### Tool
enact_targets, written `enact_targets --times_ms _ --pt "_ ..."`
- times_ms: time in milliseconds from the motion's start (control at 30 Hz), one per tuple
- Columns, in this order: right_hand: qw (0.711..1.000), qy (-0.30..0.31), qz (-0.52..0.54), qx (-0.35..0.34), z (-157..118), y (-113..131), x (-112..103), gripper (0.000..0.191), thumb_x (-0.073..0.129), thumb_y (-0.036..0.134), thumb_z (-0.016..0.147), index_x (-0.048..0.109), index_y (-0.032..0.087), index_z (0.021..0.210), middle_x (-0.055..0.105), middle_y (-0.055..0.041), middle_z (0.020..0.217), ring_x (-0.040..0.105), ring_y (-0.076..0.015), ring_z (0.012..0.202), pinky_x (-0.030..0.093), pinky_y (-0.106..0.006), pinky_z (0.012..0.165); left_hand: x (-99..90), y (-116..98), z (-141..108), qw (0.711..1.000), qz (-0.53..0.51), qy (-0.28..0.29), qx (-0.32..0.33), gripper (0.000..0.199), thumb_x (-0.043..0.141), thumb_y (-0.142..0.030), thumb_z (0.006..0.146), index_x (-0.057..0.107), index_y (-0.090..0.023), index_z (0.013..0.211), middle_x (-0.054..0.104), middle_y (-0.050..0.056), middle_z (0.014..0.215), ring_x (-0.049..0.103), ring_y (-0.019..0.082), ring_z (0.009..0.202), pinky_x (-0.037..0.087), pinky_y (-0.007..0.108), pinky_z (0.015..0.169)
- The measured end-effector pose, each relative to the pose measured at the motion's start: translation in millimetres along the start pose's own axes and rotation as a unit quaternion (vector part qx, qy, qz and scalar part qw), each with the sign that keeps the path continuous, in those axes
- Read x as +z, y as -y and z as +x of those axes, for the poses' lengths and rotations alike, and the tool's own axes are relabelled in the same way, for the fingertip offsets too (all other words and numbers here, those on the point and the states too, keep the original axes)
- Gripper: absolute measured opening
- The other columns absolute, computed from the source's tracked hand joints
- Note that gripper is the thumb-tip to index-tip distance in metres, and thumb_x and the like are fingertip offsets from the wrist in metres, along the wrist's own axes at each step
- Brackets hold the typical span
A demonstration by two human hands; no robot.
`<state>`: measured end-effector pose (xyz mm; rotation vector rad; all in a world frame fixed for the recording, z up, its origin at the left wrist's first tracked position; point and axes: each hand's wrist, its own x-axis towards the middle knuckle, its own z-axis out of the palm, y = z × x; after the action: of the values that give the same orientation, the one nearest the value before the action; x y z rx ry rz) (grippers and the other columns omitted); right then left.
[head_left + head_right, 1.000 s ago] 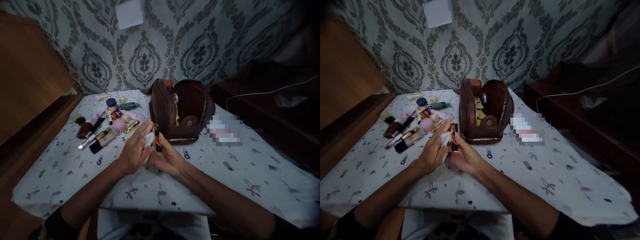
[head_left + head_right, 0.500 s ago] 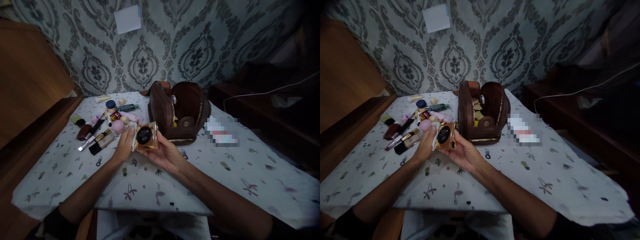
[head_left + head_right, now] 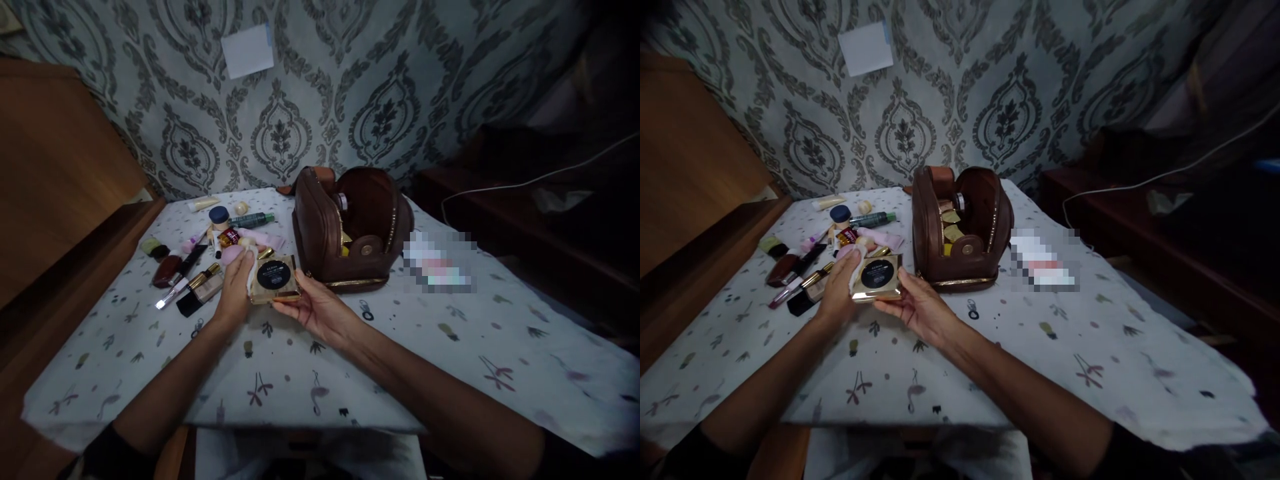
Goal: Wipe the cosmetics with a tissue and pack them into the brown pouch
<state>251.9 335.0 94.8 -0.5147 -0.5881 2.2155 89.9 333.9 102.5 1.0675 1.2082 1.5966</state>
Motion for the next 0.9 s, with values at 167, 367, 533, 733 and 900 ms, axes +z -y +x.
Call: enact_targets --times_ms 167,367,533,733,900 --pt "0.999 0.043 -0.004 0.005 -6 2 4 0.021 0.076 0.028 0.080 0.063 0.018 0.093 0.074 -0.0005 0.086 0.071 -0.0146 0.074 0.062 -0.030 0.068 3.0 -9 0 0.998 -0.034 -0.042 -0.042 0.041 0.074 -0.052 0.073 0.072 -0.015 0.094 0.071 0.002 0.072 0.066 0.017 0.065 0.050 0.025 0.061" --pt "0.998 0.057 0.020 -0.016 -5 0 5 0.031 0.082 0.024 0.072 0.060 0.023 0.093 0.071 0.0054 0.082 0.069 -0.0121 0.070 0.062 -0.031 0.069 5.4 -10 3 0.985 -0.132 -0.041 -0.100 0.026 0.073 -0.034 0.075 0.072 -0.013 0.091 0.074 0.004 0.081 0.068 0.016 0.070 0.051 0.024 0.067" --pt "0.994 0.022 0.002 -0.108 -1 1 6 0.037 0.084 0.024 0.069 0.060 0.024 0.097 0.071 0.0044 0.088 0.068 -0.0103 0.077 0.058 -0.025 0.079 7.0 -9 5 0.964 -0.209 -0.029 -0.160 0.014 0.067 -0.021 0.079 0.069 -0.011 0.088 0.073 0.005 0.080 0.068 0.015 0.070 0.053 0.025 0.070" --pt "0.979 0.003 -0.116 -0.170 -4 -4 8 0.046 0.080 0.027 0.072 0.055 0.026 0.110 0.070 0.0005 0.102 0.067 -0.0145 0.093 0.053 -0.029 0.086 12.4 -15 0 0.953 -0.228 -0.064 -0.190 0.013 0.061 -0.025 0.085 0.068 -0.015 0.089 0.073 0.002 0.077 0.066 0.014 0.064 0.053 0.025 0.063" --pt "0.951 0.024 -0.261 -0.166 -6 -12 3 0.071 0.084 0.021 0.066 0.047 0.028 0.126 0.070 0.0013 0.094 0.066 -0.0149 0.081 0.052 -0.028 0.077 11.3 -13 3 0.965 -0.176 -0.073 -0.181 0.021 0.061 -0.031 0.081 0.067 -0.016 0.094 0.074 0.003 0.080 0.070 0.019 0.073 0.056 0.031 0.073"
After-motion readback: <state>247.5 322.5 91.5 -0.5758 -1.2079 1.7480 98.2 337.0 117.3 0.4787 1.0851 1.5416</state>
